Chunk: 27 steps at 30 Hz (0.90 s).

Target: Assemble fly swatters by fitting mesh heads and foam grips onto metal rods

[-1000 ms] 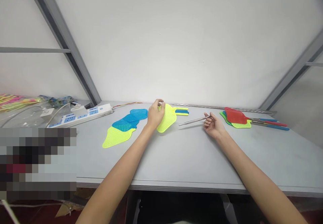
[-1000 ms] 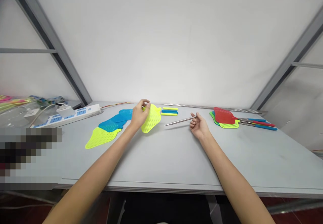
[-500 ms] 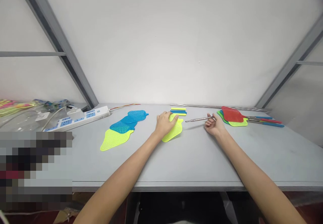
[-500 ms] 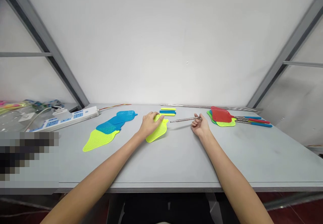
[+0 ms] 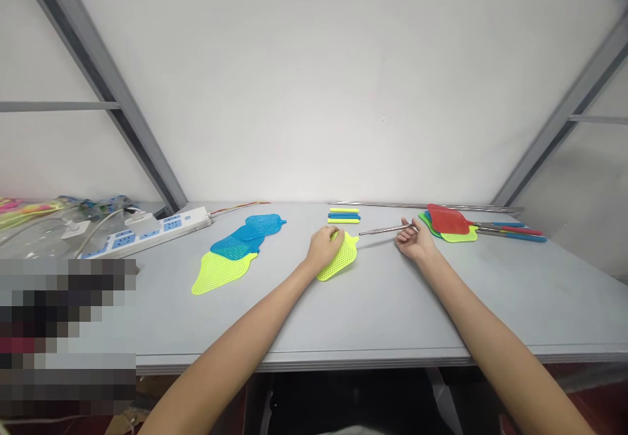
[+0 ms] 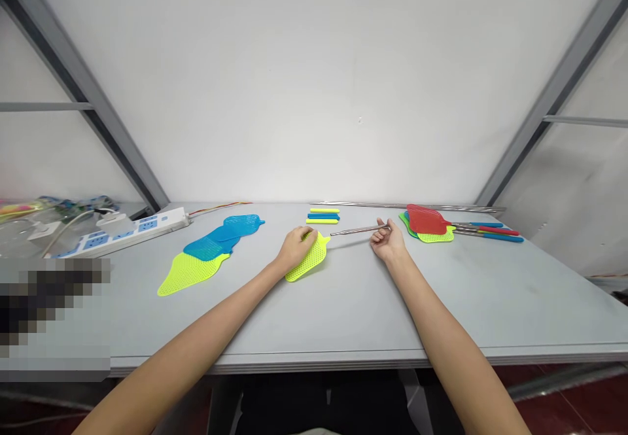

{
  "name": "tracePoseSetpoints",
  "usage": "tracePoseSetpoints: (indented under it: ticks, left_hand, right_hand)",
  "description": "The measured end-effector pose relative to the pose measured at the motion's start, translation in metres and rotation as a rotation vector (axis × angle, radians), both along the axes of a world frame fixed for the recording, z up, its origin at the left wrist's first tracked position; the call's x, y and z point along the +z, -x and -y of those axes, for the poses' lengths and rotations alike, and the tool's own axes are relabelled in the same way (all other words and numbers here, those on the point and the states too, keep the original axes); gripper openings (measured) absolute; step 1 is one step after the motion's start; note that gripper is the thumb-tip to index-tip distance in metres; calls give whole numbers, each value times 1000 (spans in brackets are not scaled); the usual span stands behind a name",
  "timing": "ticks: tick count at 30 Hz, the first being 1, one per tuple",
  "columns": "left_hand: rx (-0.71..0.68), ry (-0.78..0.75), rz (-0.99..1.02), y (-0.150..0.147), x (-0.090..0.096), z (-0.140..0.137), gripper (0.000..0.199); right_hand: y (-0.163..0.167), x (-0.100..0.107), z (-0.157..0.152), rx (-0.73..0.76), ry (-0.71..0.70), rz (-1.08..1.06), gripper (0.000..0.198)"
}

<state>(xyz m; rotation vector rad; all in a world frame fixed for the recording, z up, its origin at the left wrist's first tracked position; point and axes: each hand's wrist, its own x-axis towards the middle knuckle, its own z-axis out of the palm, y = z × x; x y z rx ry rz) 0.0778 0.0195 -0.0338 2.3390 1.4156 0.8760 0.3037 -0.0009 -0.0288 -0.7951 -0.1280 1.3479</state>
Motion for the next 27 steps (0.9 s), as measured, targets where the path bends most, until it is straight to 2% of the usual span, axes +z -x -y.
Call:
tracePoseSetpoints:
  ticks: [14, 27]
  left_hand:
    - [-7, 7, 1, 0, -1, 1, 25]
    - [25, 45, -49, 3, 0, 0, 26]
  right_hand:
    - [-2, -2, -2, 26, -5, 24, 18]
    - [5, 9, 4, 74, -174, 158, 21]
